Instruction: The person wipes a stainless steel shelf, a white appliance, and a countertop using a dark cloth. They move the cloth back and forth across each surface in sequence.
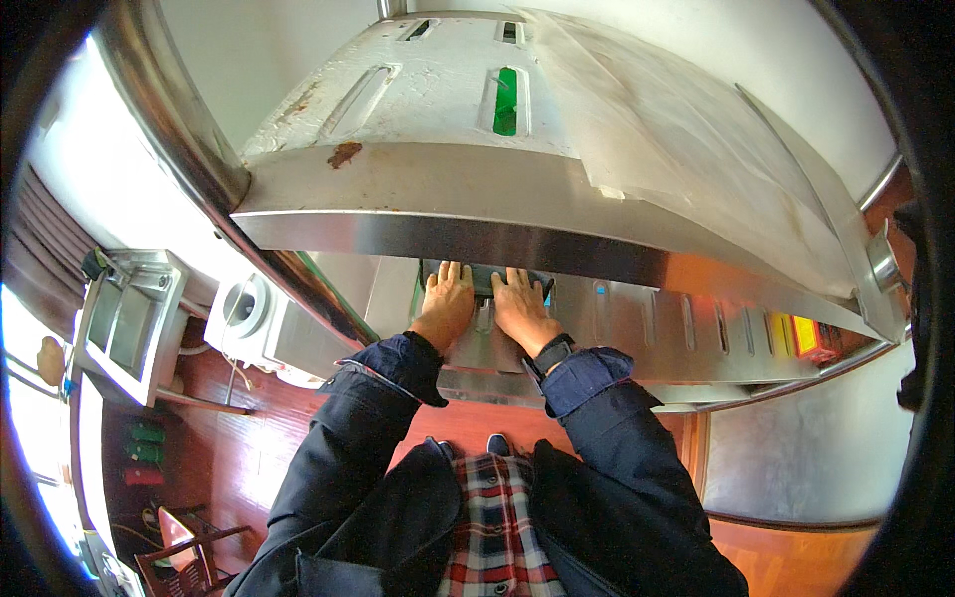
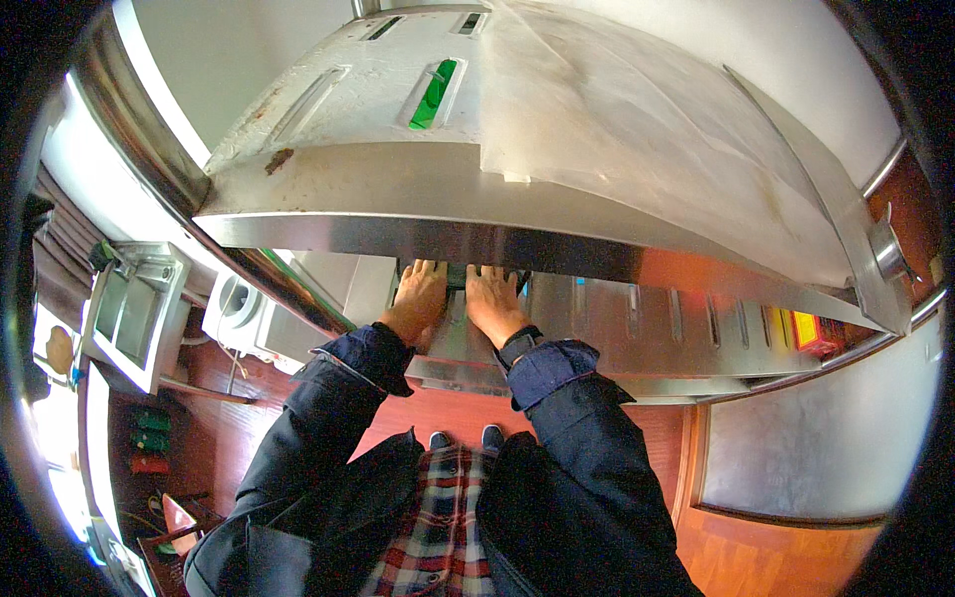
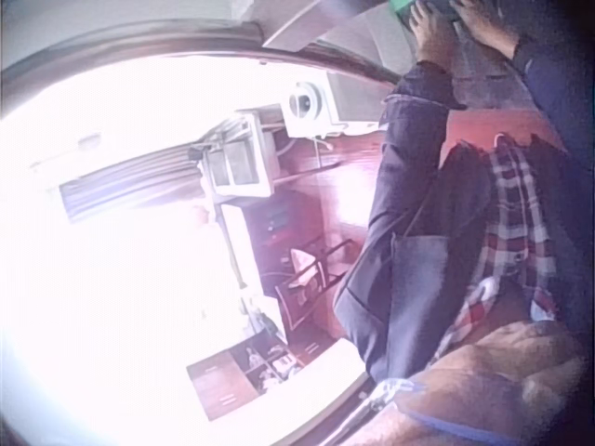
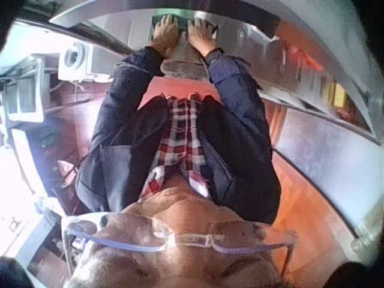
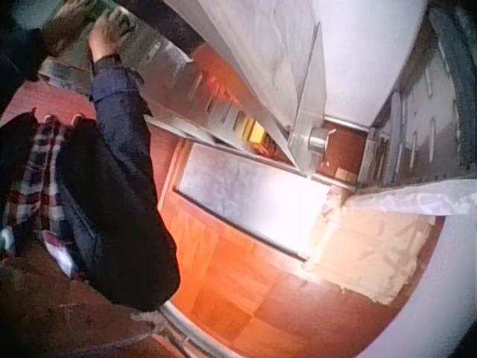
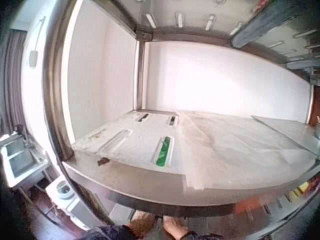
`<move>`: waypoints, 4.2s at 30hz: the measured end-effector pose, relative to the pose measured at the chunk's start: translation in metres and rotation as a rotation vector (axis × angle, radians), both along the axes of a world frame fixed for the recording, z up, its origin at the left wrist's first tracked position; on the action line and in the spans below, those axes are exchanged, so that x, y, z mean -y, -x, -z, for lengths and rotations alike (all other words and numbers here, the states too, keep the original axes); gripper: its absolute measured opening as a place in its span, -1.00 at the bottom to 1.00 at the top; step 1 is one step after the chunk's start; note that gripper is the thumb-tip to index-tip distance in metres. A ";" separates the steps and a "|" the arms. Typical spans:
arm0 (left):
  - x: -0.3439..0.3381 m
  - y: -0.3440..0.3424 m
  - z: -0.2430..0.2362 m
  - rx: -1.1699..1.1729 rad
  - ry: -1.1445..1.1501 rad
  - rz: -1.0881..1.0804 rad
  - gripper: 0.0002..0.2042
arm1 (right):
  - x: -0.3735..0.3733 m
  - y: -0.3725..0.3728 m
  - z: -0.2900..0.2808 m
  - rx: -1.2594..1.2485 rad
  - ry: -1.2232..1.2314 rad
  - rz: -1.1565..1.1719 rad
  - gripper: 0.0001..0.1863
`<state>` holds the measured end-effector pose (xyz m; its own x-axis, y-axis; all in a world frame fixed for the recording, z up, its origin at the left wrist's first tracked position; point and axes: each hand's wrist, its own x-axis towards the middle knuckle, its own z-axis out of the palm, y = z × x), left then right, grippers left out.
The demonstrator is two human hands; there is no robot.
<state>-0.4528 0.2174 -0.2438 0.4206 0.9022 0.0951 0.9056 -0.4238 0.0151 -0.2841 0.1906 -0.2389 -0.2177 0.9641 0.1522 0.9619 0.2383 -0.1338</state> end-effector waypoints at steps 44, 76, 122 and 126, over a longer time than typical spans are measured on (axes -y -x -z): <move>0.002 0.067 0.007 0.121 -0.022 -0.449 -0.51 | -0.037 0.084 0.009 -0.085 -0.038 -0.264 -0.51; 0.189 0.132 -0.011 0.374 -0.137 -0.505 -0.78 | 0.100 0.123 -0.021 -0.310 0.074 -0.721 -0.53; 0.033 0.456 0.042 0.205 0.243 -0.218 -0.58 | -0.109 0.490 0.094 -0.392 -0.097 -0.325 -0.49; 0.012 0.494 0.017 0.276 -0.040 -0.082 -0.63 | -0.111 0.499 0.067 -0.537 -0.180 -0.274 -0.45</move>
